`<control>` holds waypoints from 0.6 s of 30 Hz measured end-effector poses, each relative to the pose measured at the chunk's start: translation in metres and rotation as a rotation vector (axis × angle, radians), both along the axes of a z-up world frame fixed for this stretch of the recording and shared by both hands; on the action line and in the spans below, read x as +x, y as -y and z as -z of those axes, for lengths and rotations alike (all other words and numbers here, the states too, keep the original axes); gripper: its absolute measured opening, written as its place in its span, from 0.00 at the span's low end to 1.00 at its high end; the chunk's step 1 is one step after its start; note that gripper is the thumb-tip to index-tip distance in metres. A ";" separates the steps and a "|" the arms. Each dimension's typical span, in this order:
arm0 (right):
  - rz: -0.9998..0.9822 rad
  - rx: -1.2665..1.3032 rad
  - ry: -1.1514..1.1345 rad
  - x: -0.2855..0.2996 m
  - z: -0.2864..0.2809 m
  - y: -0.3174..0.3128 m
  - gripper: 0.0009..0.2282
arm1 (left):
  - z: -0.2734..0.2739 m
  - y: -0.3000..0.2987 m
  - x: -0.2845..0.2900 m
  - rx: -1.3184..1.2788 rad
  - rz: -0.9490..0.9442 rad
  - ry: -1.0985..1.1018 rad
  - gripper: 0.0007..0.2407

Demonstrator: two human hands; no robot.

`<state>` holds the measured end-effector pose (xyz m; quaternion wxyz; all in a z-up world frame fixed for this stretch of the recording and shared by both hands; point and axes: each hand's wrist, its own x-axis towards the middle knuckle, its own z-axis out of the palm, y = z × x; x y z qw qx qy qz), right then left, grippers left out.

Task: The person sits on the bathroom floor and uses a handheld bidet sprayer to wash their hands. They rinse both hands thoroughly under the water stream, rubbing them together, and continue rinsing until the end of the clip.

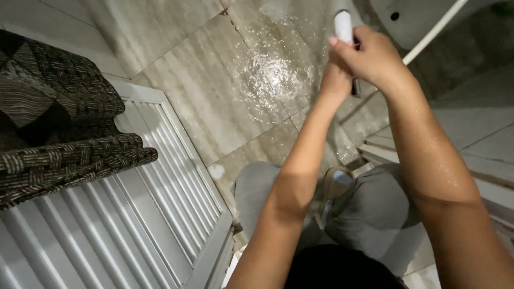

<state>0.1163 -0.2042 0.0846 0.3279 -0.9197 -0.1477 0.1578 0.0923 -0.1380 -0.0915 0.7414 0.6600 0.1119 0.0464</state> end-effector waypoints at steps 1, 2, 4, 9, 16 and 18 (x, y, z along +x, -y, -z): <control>0.041 0.033 0.030 0.000 0.003 0.003 0.26 | -0.011 0.001 -0.005 -0.032 0.060 0.039 0.21; 0.083 0.066 0.060 -0.001 0.006 0.005 0.25 | -0.022 0.002 -0.010 -0.065 0.121 0.078 0.20; 0.084 0.042 0.121 -0.005 0.014 0.009 0.24 | -0.022 0.002 -0.016 0.008 0.147 0.094 0.20; 0.090 0.028 0.277 -0.008 0.021 0.007 0.23 | -0.028 -0.009 -0.016 0.138 0.165 0.163 0.20; 0.189 0.327 0.353 0.008 0.043 0.015 0.15 | -0.054 -0.015 -0.027 0.190 0.163 0.175 0.28; 0.198 0.409 0.363 0.014 0.044 0.017 0.13 | -0.070 -0.014 -0.034 0.286 0.143 0.173 0.30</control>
